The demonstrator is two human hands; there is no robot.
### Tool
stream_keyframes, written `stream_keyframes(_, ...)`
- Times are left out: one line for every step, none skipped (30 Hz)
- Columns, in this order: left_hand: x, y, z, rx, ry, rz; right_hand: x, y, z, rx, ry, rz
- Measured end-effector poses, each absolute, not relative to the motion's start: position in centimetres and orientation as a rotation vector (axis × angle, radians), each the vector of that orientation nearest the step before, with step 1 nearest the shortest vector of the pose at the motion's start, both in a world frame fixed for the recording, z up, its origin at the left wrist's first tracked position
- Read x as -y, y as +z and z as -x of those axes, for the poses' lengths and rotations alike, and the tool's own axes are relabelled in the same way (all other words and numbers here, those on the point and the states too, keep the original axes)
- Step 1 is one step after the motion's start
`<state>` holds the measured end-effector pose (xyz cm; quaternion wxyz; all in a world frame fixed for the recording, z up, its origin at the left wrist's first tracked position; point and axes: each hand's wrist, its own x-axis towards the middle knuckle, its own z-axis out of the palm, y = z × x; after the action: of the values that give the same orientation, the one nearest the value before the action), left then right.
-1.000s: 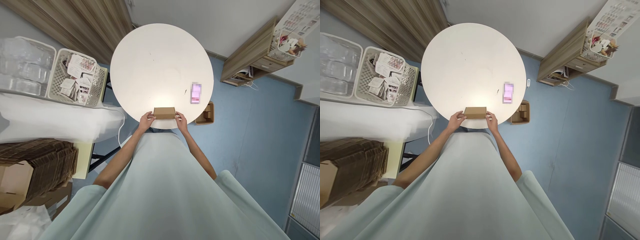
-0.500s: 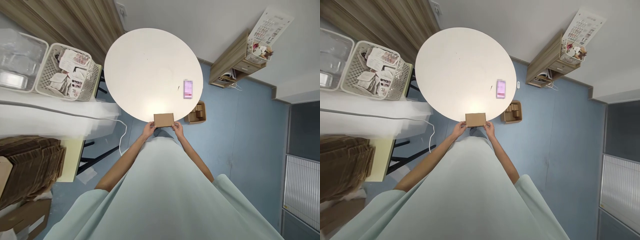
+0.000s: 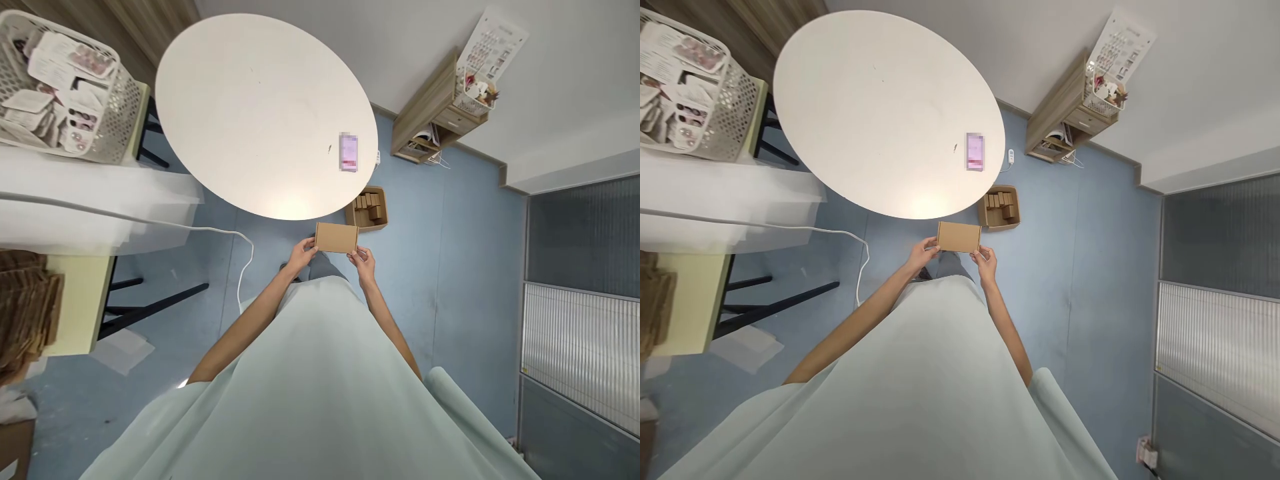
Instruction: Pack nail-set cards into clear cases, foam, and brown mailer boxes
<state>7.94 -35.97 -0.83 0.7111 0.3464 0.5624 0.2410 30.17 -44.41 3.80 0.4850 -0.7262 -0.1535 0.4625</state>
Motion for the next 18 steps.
stream_keyframes(36.0, -0.7, -8.4, -1.237, 0.522, -0.782, 45.1, 3.9, -30.5, 0.353, 1.118, 1.769)
stream_keyframes(35.9, -0.6, -8.9, -1.234, 0.506, -0.795, 45.6, 3.9, -30.8, 0.333, 1.114, 1.772)
stream_keyframes(35.7, -0.4, -9.4, -1.233, 0.488, -0.809, 46.0, 4.0, -31.1, 0.315, 1.112, 1.777)
stream_keyframes(35.4, -0.3, -9.9, -1.231, 0.47, -0.825, 46.4, 4.0, -31.5, 0.3, 1.114, 1.78)
stream_keyframes(35.1, -0.1, -10.5, -1.229, 0.457, -0.84, 46.6, 4.0, -31.9, 0.288, 1.119, 1.781)
stream_keyframes(34.8, 0.1, -11.1, -1.229, 0.447, -0.851, 46.8, 4.1, -32.5, 0.279, 1.124, 1.779)
stream_keyframes(34.4, 0.3, -11.8, -1.232, 0.44, -0.858, 46.8, 4.1, -33.1, 0.271, 1.128, 1.777)
stream_keyframes(34.1, 0.5, -12.6, -1.237, 0.434, -0.864, 46.8, 4.2, -33.9, 0.266, 1.131, 1.773)
stream_keyframes(33.7, 0.6, -13.6, -1.244, 0.424, -0.868, 46.7, 4.3, -34.8, 0.264, 1.133, 1.77)
stream_keyframes(33.4, 0.7, -14.6, -1.252, 0.407, -0.871, 46.6, 4.3, -35.9, 0.262, 1.138, 1.768)
stream_keyframes(33.1, 0.7, -15.8, -1.259, 0.386, -0.873, 46.3, 4.4, -37.1, 0.259, 1.145, 1.766)
stream_keyframes(32.8, 0.7, -17.2, -1.268, 0.365, -0.875, 46.1, 4.4, -38.4, 0.258, 1.154, 1.764)
stream_keyframes(32.6, 0.7, -18.8, -1.283, 0.346, -0.873, 45.8, 4.4, -39.8, 0.257, 1.162, 1.762)
stream_keyframes(32.4, 0.6, -20.5, -1.304, 0.33, -0.869, 45.6, 4.4, -41.4, 0.259, 1.166, 1.765)
stream_keyframes(32.3, 0.5, -22.3, -1.33, 0.317, -0.867, 45.3, 4.4, -43.0, 0.263, 1.163, 1.772)
stream_keyframes(32.3, 0.3, -24.3, -1.36, 0.304, -0.878, 45.0, 4.4, -44.7, 0.271, 1.157, 1.783)
stream_keyframes(32.3, 0.2, -26.2, -1.389, 0.287, -0.901, 44.8, 4.3, -46.5, 0.28, 1.147, 1.797)
stream_keyframes(32.3, 0.1, -28.1, -1.414, 0.266, -0.933, 44.5, 4.2, -48.1, 0.286, 1.135, 1.812)
